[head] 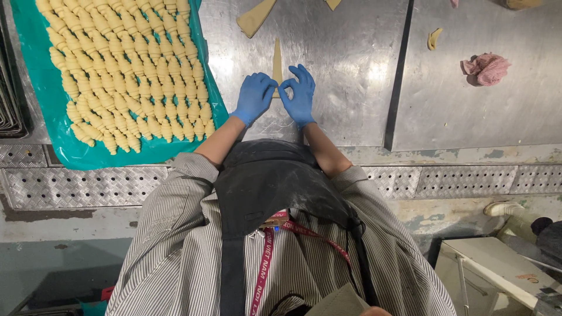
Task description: Rolling individual triangular dough portions into croissant shapes and arranging them on a lined baking tray.
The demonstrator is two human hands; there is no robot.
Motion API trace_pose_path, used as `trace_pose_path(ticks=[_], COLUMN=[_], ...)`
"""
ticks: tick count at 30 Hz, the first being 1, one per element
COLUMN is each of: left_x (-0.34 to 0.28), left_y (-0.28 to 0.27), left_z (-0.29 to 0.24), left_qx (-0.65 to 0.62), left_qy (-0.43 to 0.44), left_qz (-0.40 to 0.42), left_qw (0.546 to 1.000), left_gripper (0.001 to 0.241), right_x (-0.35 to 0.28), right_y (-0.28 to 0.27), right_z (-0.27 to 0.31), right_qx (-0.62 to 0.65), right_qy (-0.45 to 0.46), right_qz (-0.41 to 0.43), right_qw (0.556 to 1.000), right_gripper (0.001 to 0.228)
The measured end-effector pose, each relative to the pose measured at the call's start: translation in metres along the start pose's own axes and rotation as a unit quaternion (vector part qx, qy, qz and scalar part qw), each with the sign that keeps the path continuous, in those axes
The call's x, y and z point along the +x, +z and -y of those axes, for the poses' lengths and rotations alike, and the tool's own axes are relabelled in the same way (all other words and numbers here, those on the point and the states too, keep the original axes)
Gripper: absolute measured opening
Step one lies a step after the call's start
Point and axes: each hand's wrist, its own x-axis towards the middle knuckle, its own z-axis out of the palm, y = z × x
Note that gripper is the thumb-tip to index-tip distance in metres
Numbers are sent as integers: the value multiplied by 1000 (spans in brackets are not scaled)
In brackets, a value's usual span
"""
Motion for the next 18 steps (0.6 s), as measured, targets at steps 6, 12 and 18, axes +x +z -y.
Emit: trace_pose_path(ticks=[6, 12, 18], left_x=[-13, 14, 36], left_y=[13, -5, -6], left_z=[25, 17, 16], left_qx=[109, 107, 26], left_qy=[246, 227, 187], left_qz=[99, 84, 134], left_qw=[958, 964, 973], left_gripper=[26, 31, 38], right_x=[5, 11, 4], right_y=[7, -8, -5], right_z=[-19, -25, -41], right_qx=[43, 275, 260], right_qy=[13, 68, 48], right_qz=[-26, -81, -69], right_qw=[999, 956, 962], right_gripper=[3, 16, 20])
